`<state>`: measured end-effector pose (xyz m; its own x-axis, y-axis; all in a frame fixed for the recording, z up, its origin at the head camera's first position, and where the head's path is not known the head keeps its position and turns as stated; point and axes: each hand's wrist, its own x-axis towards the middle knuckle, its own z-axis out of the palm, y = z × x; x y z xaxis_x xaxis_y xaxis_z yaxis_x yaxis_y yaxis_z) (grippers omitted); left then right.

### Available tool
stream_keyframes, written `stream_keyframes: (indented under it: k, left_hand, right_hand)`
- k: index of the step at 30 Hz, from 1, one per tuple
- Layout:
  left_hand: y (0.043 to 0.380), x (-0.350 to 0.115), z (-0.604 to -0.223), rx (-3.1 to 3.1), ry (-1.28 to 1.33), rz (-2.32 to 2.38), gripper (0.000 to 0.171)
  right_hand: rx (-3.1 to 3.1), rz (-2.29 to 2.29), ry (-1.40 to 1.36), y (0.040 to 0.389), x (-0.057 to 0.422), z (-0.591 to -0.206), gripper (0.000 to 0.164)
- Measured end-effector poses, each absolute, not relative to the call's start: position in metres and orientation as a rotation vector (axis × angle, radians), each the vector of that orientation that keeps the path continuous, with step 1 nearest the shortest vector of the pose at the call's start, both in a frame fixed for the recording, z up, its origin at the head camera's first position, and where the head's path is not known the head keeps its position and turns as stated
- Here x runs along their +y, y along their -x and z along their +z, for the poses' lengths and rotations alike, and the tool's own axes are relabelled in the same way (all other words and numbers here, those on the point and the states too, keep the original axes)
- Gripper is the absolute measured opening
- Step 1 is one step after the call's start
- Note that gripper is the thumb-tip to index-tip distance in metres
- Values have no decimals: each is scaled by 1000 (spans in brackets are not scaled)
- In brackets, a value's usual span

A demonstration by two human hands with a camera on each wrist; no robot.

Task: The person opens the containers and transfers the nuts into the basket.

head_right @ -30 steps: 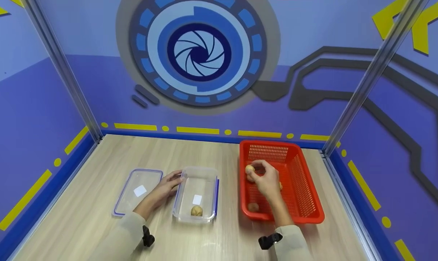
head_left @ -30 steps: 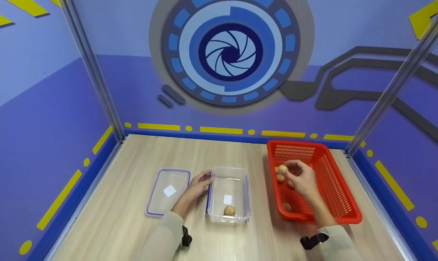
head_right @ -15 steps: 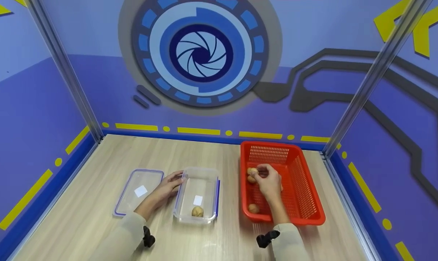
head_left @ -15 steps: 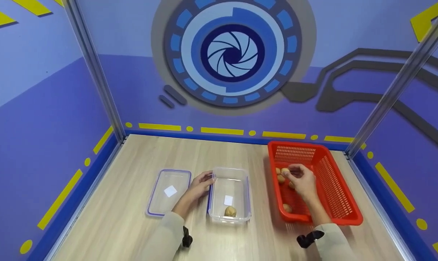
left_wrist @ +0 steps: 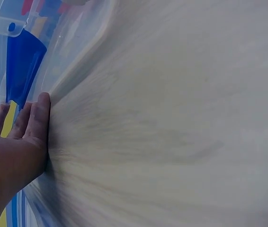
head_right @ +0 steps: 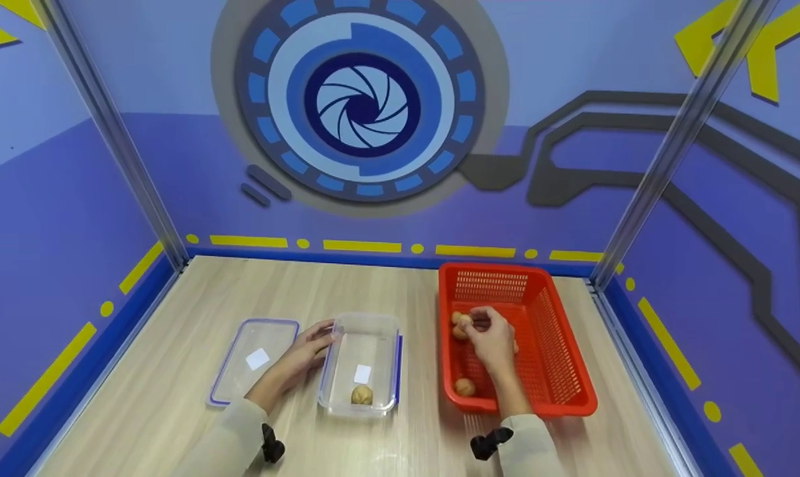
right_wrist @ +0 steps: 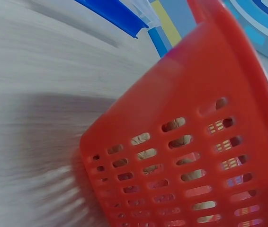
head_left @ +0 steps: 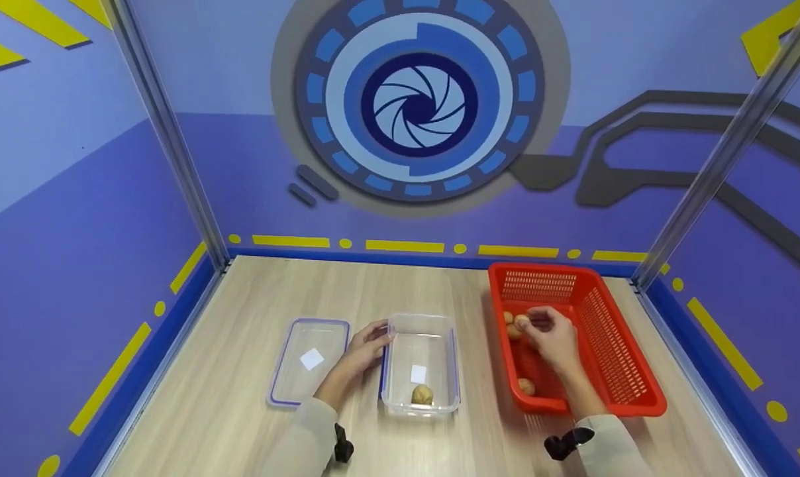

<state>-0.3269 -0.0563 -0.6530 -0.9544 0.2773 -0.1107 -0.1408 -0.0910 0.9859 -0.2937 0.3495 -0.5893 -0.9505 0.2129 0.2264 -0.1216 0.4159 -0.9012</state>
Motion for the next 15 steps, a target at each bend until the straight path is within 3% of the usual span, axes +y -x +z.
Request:
stream_keyframes:
  k: [15]
  left_hand:
    - [328, -55, -654, 1916, -126, 2124, 50]
  right_hand:
    - [-2480, 1422, 65, 297, 350, -590, 34]
